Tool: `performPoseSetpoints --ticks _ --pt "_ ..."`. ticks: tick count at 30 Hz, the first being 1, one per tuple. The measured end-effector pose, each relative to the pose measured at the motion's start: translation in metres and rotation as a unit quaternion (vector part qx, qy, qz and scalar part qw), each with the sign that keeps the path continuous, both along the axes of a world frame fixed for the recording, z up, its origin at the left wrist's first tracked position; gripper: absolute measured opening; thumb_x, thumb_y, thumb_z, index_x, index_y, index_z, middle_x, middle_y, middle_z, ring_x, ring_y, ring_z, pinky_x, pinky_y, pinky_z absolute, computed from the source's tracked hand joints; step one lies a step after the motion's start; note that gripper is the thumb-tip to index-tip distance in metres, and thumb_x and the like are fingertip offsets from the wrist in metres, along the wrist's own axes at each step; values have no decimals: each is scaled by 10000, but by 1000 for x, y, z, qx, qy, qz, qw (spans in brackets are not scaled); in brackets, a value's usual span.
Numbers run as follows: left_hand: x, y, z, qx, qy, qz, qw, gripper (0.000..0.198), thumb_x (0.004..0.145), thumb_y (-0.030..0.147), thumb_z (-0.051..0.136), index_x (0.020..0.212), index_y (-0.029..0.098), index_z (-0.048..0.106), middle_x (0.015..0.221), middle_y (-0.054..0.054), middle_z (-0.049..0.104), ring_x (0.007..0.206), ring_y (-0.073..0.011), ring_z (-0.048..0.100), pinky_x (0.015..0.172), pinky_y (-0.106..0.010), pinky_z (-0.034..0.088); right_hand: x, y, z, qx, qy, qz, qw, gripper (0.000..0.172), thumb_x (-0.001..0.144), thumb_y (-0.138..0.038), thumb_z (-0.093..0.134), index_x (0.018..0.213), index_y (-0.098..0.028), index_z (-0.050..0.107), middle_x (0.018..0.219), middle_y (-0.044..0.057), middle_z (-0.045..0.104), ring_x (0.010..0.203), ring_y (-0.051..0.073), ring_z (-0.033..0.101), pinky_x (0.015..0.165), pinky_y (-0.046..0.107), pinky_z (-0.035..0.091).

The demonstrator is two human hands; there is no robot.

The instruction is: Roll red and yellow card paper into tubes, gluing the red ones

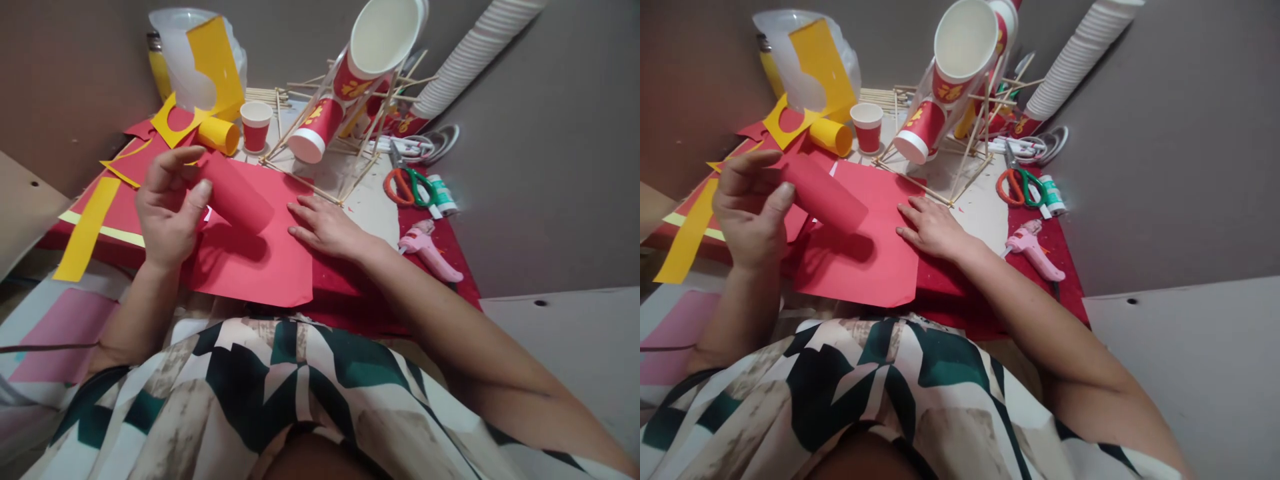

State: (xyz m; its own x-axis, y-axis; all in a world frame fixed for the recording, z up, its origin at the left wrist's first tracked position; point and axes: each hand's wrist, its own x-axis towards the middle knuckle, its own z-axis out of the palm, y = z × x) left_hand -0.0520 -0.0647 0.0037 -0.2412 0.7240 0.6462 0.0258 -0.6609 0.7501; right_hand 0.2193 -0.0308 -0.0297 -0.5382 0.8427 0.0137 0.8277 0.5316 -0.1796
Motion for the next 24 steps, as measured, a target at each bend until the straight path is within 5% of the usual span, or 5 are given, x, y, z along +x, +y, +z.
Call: performPoseSetpoints --ticks 4,8,12,18,24 --pt "17 -15 13 -10 159 -4 987 396 766 45 791 1068 302 784 1018 66 736 931 -124 720 1074 -367 476 3 -12 10 33 154 -13 987 549 944 -380 548 1422 -110 563 1479 201 563 1399 315 508 1194 488 374" --pt "31 -13 26 -69 214 -59 973 292 725 48 816 930 253 778 896 51 734 991 -191 725 1162 -507 398 2 -29 19 -21 351 27 936 769 891 -441 653 1575 -298 333 1594 95 456 1415 283 499 1125 483 461" --pt "38 -3 27 63 369 -125 919 255 858 162 689 1087 268 723 990 10 755 1019 -208 702 1200 -538 325 1 -34 21 -24 430 98 897 986 773 -490 804 1587 -425 251 1646 52 378 1450 313 454 1075 492 508" --pt "44 -3 20 161 458 -149 861 326 936 229 556 1249 264 637 1079 -22 758 1009 -190 689 1203 -488 332 6 -38 23 42 431 124 893 334 826 -353 785 1150 -302 722 1438 81 625 1362 284 566 1112 499 479" --pt "39 -34 8 36 317 -98 943 322 894 324 697 1208 256 688 1218 -61 730 1181 -249 669 1125 -449 454 15 -51 28 49 440 88 892 54 849 -287 761 818 -244 749 1195 73 759 1136 256 715 1011 440 552"
